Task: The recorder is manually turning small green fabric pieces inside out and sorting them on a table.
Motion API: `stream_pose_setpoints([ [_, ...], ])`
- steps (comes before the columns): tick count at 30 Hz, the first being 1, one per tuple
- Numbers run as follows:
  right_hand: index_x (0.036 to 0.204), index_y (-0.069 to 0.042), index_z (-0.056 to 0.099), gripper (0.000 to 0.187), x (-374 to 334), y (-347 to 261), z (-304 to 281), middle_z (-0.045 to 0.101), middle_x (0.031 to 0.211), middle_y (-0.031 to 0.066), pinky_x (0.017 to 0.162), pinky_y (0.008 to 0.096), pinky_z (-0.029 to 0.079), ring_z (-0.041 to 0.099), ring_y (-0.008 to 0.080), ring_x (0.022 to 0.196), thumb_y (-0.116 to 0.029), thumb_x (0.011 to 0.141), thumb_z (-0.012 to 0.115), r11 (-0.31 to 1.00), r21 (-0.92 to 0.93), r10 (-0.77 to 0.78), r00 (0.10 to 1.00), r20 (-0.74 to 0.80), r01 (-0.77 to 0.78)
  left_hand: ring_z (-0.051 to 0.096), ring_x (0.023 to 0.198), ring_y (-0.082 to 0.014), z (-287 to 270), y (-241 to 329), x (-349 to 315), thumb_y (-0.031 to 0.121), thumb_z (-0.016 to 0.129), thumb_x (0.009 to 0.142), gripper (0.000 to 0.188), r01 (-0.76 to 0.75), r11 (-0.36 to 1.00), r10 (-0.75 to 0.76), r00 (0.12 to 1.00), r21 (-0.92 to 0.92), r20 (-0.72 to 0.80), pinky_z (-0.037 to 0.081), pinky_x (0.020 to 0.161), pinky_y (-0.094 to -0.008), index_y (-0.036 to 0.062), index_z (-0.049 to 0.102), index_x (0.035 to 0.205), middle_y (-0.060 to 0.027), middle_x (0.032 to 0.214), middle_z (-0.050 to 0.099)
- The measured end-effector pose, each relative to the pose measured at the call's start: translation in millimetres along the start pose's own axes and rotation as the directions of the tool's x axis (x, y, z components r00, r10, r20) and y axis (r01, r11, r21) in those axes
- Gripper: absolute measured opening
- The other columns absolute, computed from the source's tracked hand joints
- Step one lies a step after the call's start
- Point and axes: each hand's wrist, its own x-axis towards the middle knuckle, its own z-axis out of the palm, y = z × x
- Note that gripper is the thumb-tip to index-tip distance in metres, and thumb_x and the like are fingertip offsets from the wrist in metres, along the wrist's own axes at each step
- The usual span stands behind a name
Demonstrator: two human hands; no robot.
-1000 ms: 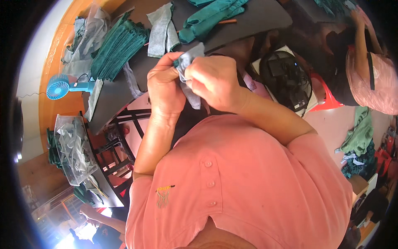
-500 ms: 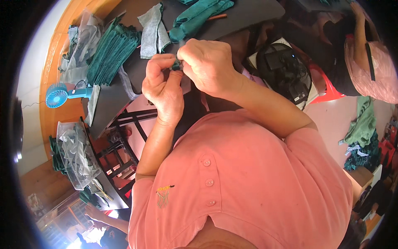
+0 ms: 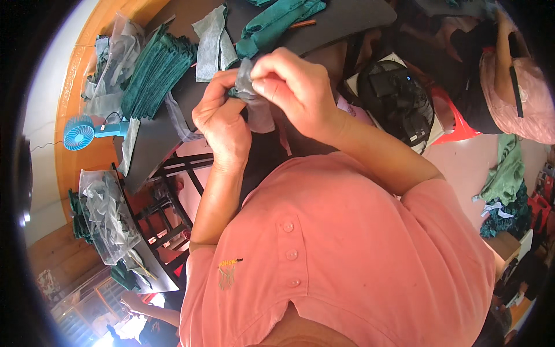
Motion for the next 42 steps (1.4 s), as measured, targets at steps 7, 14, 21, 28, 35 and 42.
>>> stream_pose_setpoints([
  [7, 0.089, 0.002, 0.06, 0.011, 14.4, 5.1, -16.4, 0.061, 0.075, 0.0055, 0.063, 0.0245, 0.043, 0.054, 0.0087, 0.07, -0.009, 0.089, 0.06, 0.915, 0.195, 0.306, 0.922, 0.237, -0.353, 0.052, 0.068, -0.0053, 1.5, 8.3, -6.1, -0.015, 0.051, 0.074, 0.021, 0.172, 0.98, -0.176, 0.984, -0.098, -0.028, 0.044, 0.063, -0.0201, -0.0008, 0.063, 0.084, -0.0008, 0.078, 0.061],
  [14, 0.084, 0.003, 0.057, 0.009, 9.5, 0.9, -22.5, 0.058, 0.071, 0.0076, 0.059, 0.0275, 0.043, 0.052, 0.0117, 0.063, -0.006, 0.084, 0.06, 0.945, 0.136, 0.256, 0.93, 0.264, -0.299, 0.057, 0.082, -0.009, -4.4, 5.0, -16.4, -0.018, 0.05, 0.075, 0.03, -0.006, 1.0, 0.006, 0.999, -0.007, 0.051, 0.046, 0.077, -0.0211, -0.0045, 0.065, 0.098, -0.0049, 0.093, 0.064],
  [21, 0.083, 0.0, 0.055, 0.007, 16.8, -0.3, -15.4, 0.054, 0.067, 0.0101, 0.055, 0.0297, 0.043, 0.053, 0.0184, 0.058, -0.002, 0.081, 0.062, 0.998, -0.057, -0.029, 0.989, 0.143, 0.037, 0.054, 0.08, -0.0074, 4.0, 14.4, -10.1, -0.02, 0.048, 0.074, 0.034, -0.017, 0.999, 0.018, 0.999, -0.044, 0.03, 0.044, 0.074, -0.0204, -0.0004, 0.066, 0.095, -0.0004, 0.087, 0.059],
  [28, 0.079, 0.0, 0.056, 0.007, 21.7, 3.8, -9.7, 0.05, 0.061, 0.0066, 0.053, 0.0282, 0.039, 0.048, 0.0121, 0.056, -0.004, 0.081, 0.062, 0.991, 0.062, 0.106, 0.973, 0.203, -0.121, 0.051, 0.078, -0.0077, 3.2, 7.5, -11.5, -0.017, 0.047, 0.073, 0.03, -0.046, 0.999, 0.045, 0.994, -0.013, -0.101, 0.042, 0.074, -0.0196, -0.0011, 0.064, 0.092, -0.0007, 0.085, 0.057],
  [35, 0.114, -0.006, 0.058, 0.039, -2.1, -11.8, 12.1, 0.06, 0.077, 0.006, 0.06, 0.027, 0.049, 0.059, 0.0136, 0.064, 0.001, 0.076, 0.068, 1.0, 0.018, -0.014, 1.0, 0.004, 0.013, 0.05, 0.076, -0.009, -2.3, 0.0, -1.0, -0.012, 0.051, 0.072, 0.024, -0.134, 0.991, 0.128, 0.952, -0.002, -0.278, 0.041, 0.071, -0.0207, -0.0007, 0.063, 0.089, -0.0005, 0.081, 0.055],
  [42, 0.099, -0.004, 0.06, 0.028, 25.1, 6.8, 32.4, 0.064, 0.077, 0.0105, 0.054, 0.0294, 0.049, 0.063, 0.0218, 0.06, 0.008, 0.074, 0.057, 0.984, 0.006, -0.177, 0.976, -0.129, 0.179, 0.05, 0.07, -0.009, -1.1, 9.3, 3.5, -0.012, 0.057, 0.075, 0.016, -0.069, 0.992, 0.096, 0.961, 0.109, -0.26, 0.041, 0.068, -0.0206, -0.0028, 0.063, 0.087, -0.0008, 0.083, 0.057],
])
